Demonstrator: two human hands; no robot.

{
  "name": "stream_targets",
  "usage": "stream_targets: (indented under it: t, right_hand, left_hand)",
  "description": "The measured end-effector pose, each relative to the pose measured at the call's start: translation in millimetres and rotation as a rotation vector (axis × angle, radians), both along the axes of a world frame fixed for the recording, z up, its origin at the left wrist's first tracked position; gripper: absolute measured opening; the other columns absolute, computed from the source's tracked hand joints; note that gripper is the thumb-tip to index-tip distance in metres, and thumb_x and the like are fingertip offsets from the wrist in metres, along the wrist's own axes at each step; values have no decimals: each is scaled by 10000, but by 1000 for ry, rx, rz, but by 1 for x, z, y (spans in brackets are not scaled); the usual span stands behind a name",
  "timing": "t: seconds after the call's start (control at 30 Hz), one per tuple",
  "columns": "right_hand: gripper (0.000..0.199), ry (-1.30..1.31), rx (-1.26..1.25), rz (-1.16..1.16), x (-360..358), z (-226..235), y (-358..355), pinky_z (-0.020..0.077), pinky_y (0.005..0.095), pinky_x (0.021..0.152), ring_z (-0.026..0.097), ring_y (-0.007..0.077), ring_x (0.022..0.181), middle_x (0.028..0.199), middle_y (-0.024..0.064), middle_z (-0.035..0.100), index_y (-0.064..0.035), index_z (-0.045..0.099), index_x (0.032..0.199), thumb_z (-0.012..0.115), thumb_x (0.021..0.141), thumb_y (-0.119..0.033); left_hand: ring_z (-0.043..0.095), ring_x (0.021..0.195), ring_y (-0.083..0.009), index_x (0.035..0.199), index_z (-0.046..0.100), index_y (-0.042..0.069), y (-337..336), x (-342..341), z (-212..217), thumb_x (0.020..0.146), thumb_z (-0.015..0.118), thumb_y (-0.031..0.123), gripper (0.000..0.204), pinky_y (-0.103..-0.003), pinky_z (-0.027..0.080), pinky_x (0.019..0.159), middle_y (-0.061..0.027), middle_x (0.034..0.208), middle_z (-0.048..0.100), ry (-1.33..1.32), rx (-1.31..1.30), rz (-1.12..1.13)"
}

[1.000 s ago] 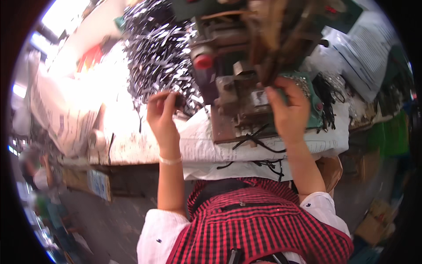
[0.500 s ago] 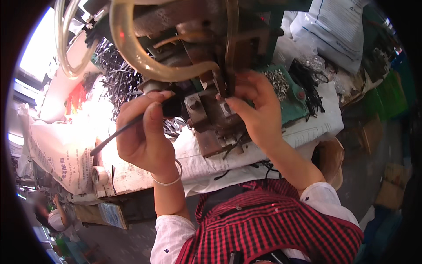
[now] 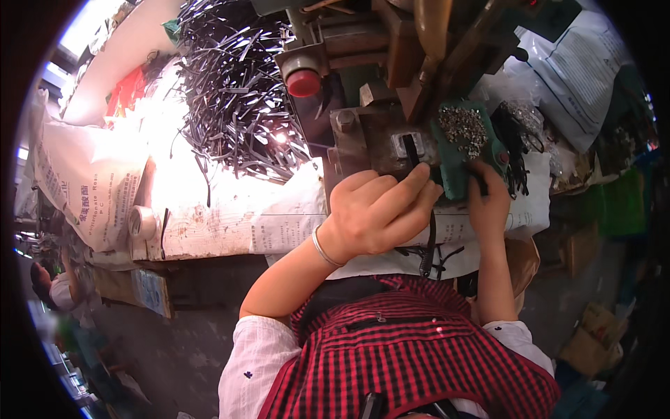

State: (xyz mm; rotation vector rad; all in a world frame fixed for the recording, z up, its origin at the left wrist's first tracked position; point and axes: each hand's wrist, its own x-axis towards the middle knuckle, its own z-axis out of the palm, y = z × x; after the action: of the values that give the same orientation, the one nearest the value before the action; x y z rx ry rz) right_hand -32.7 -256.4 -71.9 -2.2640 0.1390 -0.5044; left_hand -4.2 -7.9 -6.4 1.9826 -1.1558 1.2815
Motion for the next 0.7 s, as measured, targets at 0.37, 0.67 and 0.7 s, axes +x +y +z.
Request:
stream_targets:
  t: [0.37,0.67,0.7]
  right_hand:
    - [132,-53,91,14,17,9,-21,500,287,772,666,162,830,929,74,703,-26,708,987,652,868,-24]
    - [141,10,-356,37,17,8,5,464,461,824,588,367,949,918,134,622,-47,696,874,738,807,-164]
    - [120,16,-346,64,19,7,6,463,462,821,585,367,953,923,136,624,-40,691,881,715,819,-140]
  left_hand:
    - [583,550,-118,928,696,76,-1,2,-4,724,849,58,255,-248,420,466,-86,977,741,21,15,-9]
    - [714,743,-215,1036,738,23,12,-43,-1,720,810,7,324,-276,555,642,-152,1118,744,501,-144,-22]
    - [714,764,-216,1040,735,19,27,-50,-11,730,810,6,319,-272,554,652,-154,1125,742,476,-112,11]
